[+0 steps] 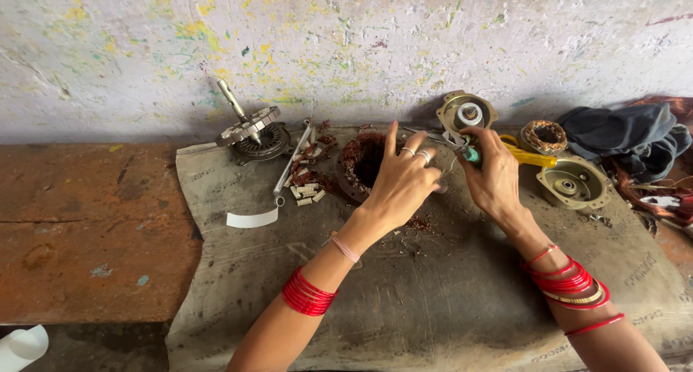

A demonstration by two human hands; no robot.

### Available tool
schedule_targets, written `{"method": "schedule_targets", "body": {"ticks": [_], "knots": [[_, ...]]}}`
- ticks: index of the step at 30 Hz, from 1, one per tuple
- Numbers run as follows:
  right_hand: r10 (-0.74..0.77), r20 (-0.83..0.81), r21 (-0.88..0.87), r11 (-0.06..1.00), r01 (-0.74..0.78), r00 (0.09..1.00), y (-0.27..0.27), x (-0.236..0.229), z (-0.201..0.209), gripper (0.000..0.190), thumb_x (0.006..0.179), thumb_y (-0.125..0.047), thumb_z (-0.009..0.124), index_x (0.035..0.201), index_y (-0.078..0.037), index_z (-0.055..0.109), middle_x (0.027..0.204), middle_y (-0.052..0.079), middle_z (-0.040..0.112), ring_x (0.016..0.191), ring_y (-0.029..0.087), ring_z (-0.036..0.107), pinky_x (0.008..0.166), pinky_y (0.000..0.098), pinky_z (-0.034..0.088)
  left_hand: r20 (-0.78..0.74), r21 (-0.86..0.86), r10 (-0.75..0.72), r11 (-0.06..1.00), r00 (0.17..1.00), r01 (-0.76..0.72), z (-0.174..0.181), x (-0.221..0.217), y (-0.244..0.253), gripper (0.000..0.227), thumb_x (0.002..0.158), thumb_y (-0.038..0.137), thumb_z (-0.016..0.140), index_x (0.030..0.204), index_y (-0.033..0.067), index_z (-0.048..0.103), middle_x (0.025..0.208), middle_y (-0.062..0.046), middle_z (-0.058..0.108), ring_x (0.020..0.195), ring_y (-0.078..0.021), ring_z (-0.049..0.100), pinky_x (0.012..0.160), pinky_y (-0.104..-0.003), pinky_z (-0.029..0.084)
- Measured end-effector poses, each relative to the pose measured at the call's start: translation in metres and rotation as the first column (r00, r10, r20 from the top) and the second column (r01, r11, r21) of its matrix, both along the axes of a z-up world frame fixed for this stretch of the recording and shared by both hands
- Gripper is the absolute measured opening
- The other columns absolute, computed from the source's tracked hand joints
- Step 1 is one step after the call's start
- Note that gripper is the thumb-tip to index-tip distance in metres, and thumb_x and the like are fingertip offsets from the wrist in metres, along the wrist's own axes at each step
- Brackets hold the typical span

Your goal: The person removes copper wiring from a motor stator using pliers and their hands.

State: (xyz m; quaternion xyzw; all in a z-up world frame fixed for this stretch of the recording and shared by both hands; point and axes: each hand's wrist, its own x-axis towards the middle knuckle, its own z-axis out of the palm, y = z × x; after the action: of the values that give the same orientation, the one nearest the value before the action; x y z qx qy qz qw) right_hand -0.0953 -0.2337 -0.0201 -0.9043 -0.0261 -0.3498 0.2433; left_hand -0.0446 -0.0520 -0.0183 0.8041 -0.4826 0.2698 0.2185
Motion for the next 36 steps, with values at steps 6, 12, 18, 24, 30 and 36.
{"method": "schedule_targets", "body": {"ticks": [6, 12, 18, 24, 30, 36], "knots": [[-0.019, -0.012, 0.03, 0.999, 0.019, 1.0, -0.005, 0.001, 0.0, 0.037, 0.09, -0.008, 0.074, 0.125, -0.005, 0.061, 0.109, 0.016, 0.068, 0.096, 0.034, 0.068, 0.081, 0.0437, 0.053, 0.054, -0.103, -0.048, 0.993, 0.997, 0.053, -0.002, -0.011, -0.004, 0.005, 0.083, 0.011, 0.079, 0.082, 0.0062, 0.078, 0.093, -0.013, 0.076, 0.103, -0.0275, 0.066, 0.111, -0.05, 0.039], [-0.077, 0.008, 0.128, 0.989, 0.075, 0.997, -0.014, 0.004, -0.002, 0.032, 0.097, -0.014, 0.071, 0.124, -0.001, 0.062, 0.101, 0.018, 0.069, 0.086, 0.028, 0.067, 0.074, 0.0421, 0.052, 0.014, -0.28, -0.09, 0.956, 0.996, 0.09, -0.001, -0.012, 0.001, 0.009, 0.084, 0.01, 0.079, 0.089, 0.0028, 0.075, 0.081, -0.01, 0.073, 0.079, -0.0241, 0.068, 0.074, -0.039, 0.053], [-0.126, -0.089, 0.339, 0.929, 0.149, 0.988, -0.028, 0.011, -0.007, 0.027, 0.105, -0.025, 0.064, 0.118, -0.001, 0.063, 0.085, 0.009, 0.07, 0.072, 0.016, 0.062, 0.065, 0.0365, 0.049, -0.305, -0.433, -0.224, 0.898, 0.926, 0.075, -0.009, -0.017, -0.008, 0.008, 0.09, 0.006, 0.077, 0.098, 0.0014, 0.077, 0.087, -0.012, 0.076, 0.07, -0.021, 0.073, 0.064, -0.031, 0.057], [-0.144, -0.073, 0.341, 0.926, 0.16, 0.987, -0.029, 0.012, -0.01, 0.025, 0.105, -0.023, 0.065, 0.116, 0.0, 0.063, 0.082, 0.014, 0.069, 0.072, 0.018, 0.06, 0.066, 0.0366, 0.048, -0.341, -0.569, -0.493, 0.786, 0.801, 0.241, 0.001, -0.022, -0.006, 0.036, 0.083, -0.007, 0.068, 0.118, 0.0032, 0.071, 0.119, -0.018, 0.074, 0.107, -0.0293, 0.075, 0.092, -0.035, 0.062], [-0.122, -0.083, 0.279, 0.95, 0.14, 0.989, -0.021, 0.01, -0.01, 0.026, 0.103, -0.022, 0.067, 0.117, 0.0, 0.064, 0.085, 0.015, 0.07, 0.075, 0.02, 0.063, 0.069, 0.0378, 0.05, -0.234, -0.578, -0.186, 0.816, 0.954, 0.017, 0.021, -0.002, 0.019, 0.027, 0.09, -0.004, 0.069, 0.114, 0.0075, 0.073, 0.11, -0.011, 0.076, 0.093, -0.0257, 0.076, 0.085, -0.035, 0.059], [-0.063, 0.017, -0.033, 0.997, 0.063, 0.998, -0.014, 0.007, -0.007, 0.032, 0.095, -0.013, 0.073, 0.124, -0.002, 0.063, 0.105, 0.019, 0.068, 0.091, 0.036, 0.065, 0.078, 0.0461, 0.051, -0.262, -0.401, 0.325, 0.82, 0.909, -0.408, 0.012, 0.064, 0.072, 0.029, 0.09, 0.02, 0.074, 0.114, 0.0027, 0.074, 0.091, -0.014, 0.077, 0.076, -0.025, 0.073, 0.082, -0.042, 0.056]]}}
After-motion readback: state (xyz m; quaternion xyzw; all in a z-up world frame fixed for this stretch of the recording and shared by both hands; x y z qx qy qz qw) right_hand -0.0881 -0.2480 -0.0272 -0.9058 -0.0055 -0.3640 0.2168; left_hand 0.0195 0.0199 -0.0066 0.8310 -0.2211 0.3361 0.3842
